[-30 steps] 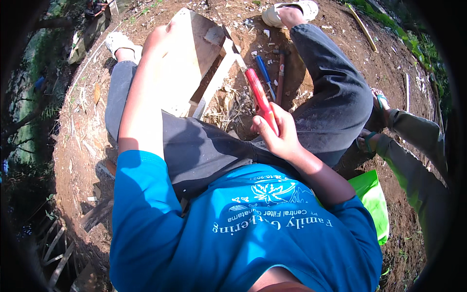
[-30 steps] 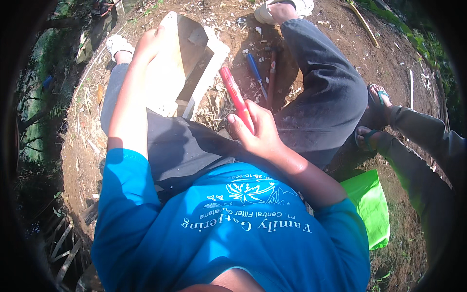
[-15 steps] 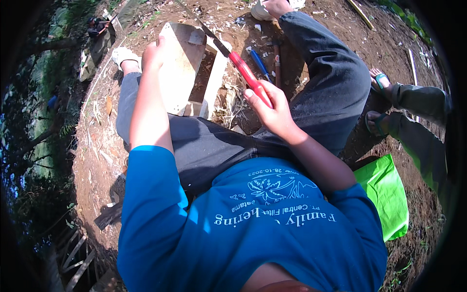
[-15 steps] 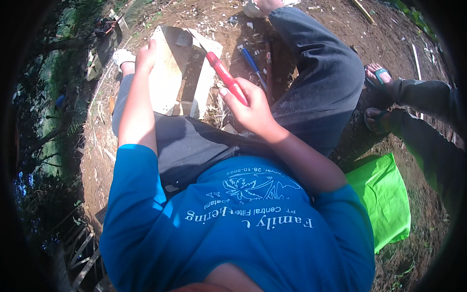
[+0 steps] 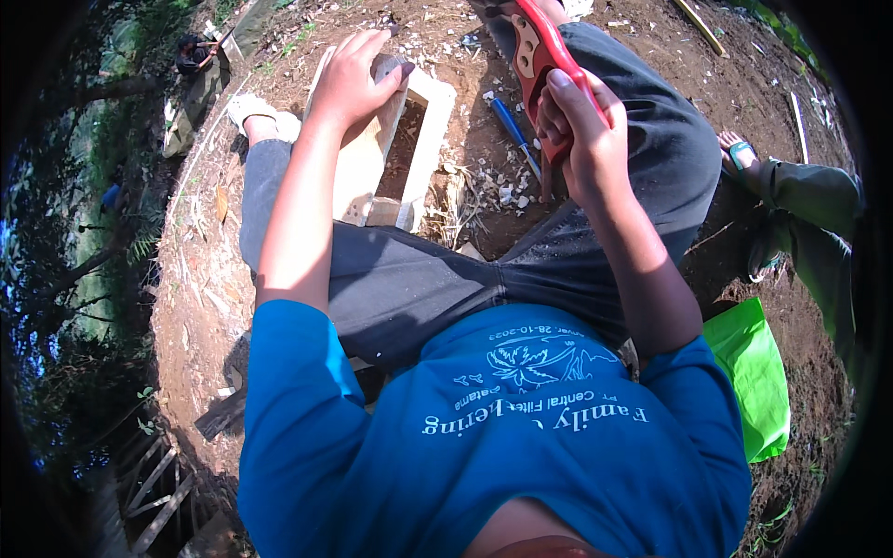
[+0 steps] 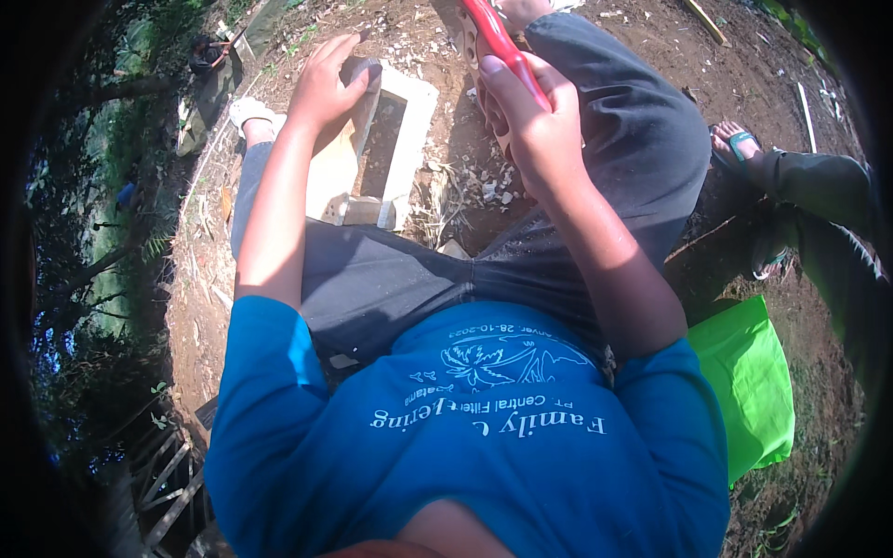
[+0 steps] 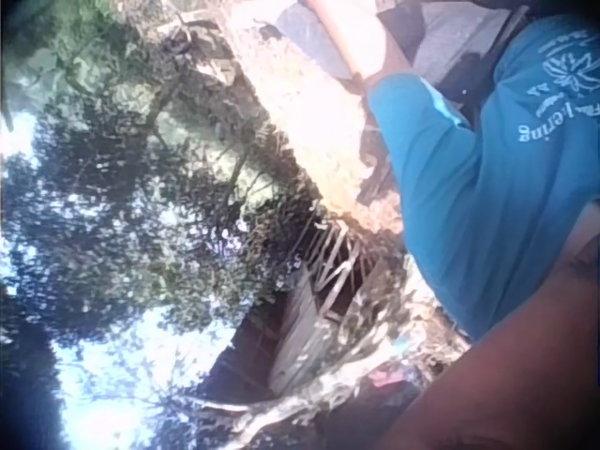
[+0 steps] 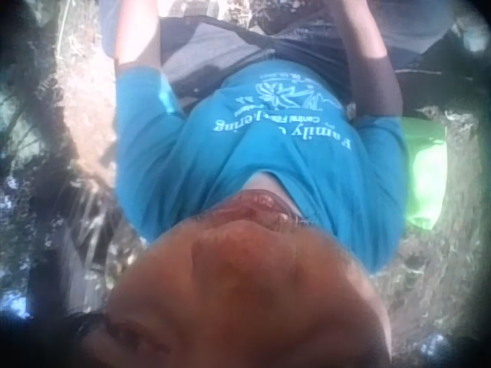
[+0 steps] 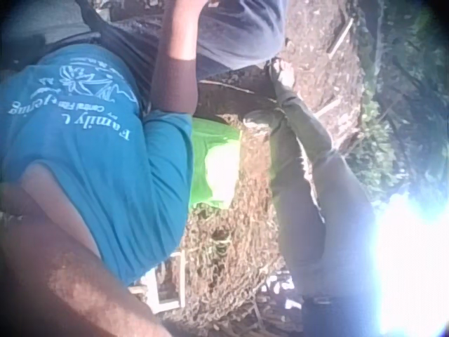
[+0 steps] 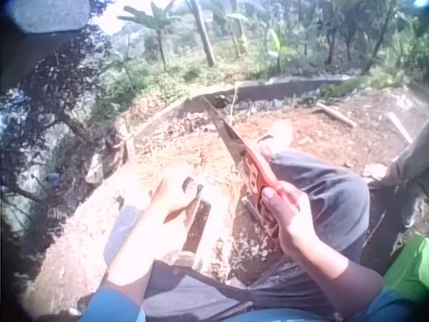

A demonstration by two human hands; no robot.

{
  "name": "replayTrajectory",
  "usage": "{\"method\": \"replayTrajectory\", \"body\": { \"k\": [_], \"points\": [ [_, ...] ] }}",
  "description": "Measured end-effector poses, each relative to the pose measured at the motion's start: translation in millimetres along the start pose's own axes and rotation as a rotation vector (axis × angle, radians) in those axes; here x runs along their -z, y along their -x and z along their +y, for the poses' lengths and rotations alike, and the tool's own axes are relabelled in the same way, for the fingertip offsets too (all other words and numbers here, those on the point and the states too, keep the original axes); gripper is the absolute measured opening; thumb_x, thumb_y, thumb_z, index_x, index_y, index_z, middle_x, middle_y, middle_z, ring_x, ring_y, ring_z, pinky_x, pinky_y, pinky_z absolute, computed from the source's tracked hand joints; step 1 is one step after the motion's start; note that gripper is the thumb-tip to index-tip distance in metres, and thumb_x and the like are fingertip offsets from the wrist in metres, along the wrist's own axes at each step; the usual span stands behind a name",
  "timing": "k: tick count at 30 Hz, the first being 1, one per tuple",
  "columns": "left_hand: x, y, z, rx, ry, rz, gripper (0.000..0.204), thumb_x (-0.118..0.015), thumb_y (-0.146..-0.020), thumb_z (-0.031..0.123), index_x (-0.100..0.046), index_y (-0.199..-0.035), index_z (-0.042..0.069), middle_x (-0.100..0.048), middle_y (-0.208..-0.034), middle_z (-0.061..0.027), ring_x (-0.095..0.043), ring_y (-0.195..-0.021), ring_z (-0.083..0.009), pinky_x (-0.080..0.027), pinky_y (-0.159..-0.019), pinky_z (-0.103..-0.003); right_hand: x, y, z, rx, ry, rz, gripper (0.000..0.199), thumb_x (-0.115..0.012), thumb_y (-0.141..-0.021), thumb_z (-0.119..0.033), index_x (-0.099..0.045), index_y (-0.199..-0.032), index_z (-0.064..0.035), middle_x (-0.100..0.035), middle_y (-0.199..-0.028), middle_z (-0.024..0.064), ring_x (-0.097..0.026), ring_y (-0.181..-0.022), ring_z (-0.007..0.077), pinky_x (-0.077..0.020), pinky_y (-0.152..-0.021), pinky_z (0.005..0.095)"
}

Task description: The person carves a wooden workpiece using a chisel and hammer and then cuts it with a hand saw.

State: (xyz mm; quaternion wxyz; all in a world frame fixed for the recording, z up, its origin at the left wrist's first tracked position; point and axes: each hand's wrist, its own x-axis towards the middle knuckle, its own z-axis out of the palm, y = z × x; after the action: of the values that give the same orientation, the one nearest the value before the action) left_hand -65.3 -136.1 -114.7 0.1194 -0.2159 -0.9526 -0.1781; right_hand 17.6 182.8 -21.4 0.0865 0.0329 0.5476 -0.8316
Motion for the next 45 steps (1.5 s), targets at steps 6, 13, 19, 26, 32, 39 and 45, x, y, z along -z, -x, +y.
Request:
{"method": "replayTrajectory", "body": {
  "k": [6, 13, 19, 26, 32, 39, 45],
  "points": [
    [-9, -7, 19, 0.047, 0.144, -0.114, 0.033, -0.08, -0.083, 0.026, -0.072, -0.109, 0.008, -0.065, -0.12, -0.0107, -0.063, -0.116, -0.0292, -0.05, -0.101, -0.04, 22, 0, 36, -0.053, 0.034, 0.021, 0.024, -0.064, -0.1, -0.024, -0.061, -0.086, -0.0063, -0.052, -0.065, -0.0035, -0.044, -0.054, 0.0042, -0.0348, -0.05, 0.0228],
    [-20, -2, 25, 0.139, 0.182, 0.018, 0.027, -0.079, -0.075, 0.02, -0.073, -0.101, 0.014, -0.054, -0.118, -0.0062, -0.061, -0.113, -0.0257, -0.052, -0.096, -0.039, 26, 1, 62, -0.159, 0.051, 0.037, 0.024, -0.063, -0.101, -0.025, -0.059, -0.084, -0.0077, -0.052, -0.066, -0.0028, -0.044, -0.052, 0.0046, -0.0347, -0.046, 0.0235],
    [-22, 0, 23, 0.149, 0.167, 0.08, 0.028, -0.081, -0.07, 0.021, -0.076, -0.097, 0.017, -0.051, -0.118, -0.0046, -0.059, -0.108, -0.0235, -0.053, -0.093, -0.038, 25, 3, 69, -0.159, 0.088, 0.01, 0.024, -0.063, -0.101, -0.024, -0.058, -0.084, -0.0076, -0.052, -0.067, -0.0025, -0.043, -0.053, 0.0044, -0.0339, -0.047, 0.0231],
    [-23, 1, 22, 0.146, 0.18, 0.099, 0.028, -0.082, -0.07, 0.022, -0.076, -0.096, 0.016, -0.052, -0.115, -0.0045, -0.06, -0.104, -0.0232, -0.054, -0.09, -0.038, 26, 6, 71, -0.187, 0.1, -0.005, 0.024, -0.064, -0.101, -0.024, -0.059, -0.084, -0.0074, -0.052, -0.065, -0.0024, -0.045, -0.052, 0.0042, -0.034, -0.046, 0.0232],
    [-20, 0, 22, 0.152, 0.201, 0.115, 0.024, -0.082, -0.074, 0.022, -0.077, -0.096, 0.016, -0.054, -0.111, -0.0044, -0.063, -0.102, -0.0231, -0.054, -0.089, -0.037, 25, 5, 72, -0.182, 0.089, 0.018, 0.023, -0.065, -0.1, -0.023, -0.059, -0.084, -0.0072, -0.053, -0.065, -0.0022, -0.046, -0.052, 0.0047, -0.0349, -0.048, 0.0232],
    [-11, -6, 14, 0.157, 0.304, -0.051, 0.023, -0.073, -0.089, 0.015, -0.077, -0.111, 0.014, -0.066, -0.108, -0.0049, -0.067, -0.102, -0.0218, -0.053, -0.092, -0.033, 24, 1, 74, -0.229, 0.031, 0.024, 0.024, -0.066, -0.1, -0.024, -0.059, -0.084, -0.0076, -0.052, -0.066, -0.0029, -0.046, -0.056, 0.0054, -0.036, -0.053, 0.0235],
    [-9, -23, -6, 0.068, 0.402, -0.216, 0.018, -0.075, -0.089, 0.014, -0.073, -0.105, 0.005, -0.069, -0.104, -0.0061, -0.069, -0.1, -0.0214, -0.053, -0.088, -0.032, 19, 1, 70, -0.323, 0.006, 0.047, 0.022, -0.067, -0.099, -0.026, -0.06, -0.09, -0.0074, -0.052, -0.067, -0.0029, -0.046, -0.058, 0.0056, -0.0377, -0.056, 0.0242]
  ]
}}
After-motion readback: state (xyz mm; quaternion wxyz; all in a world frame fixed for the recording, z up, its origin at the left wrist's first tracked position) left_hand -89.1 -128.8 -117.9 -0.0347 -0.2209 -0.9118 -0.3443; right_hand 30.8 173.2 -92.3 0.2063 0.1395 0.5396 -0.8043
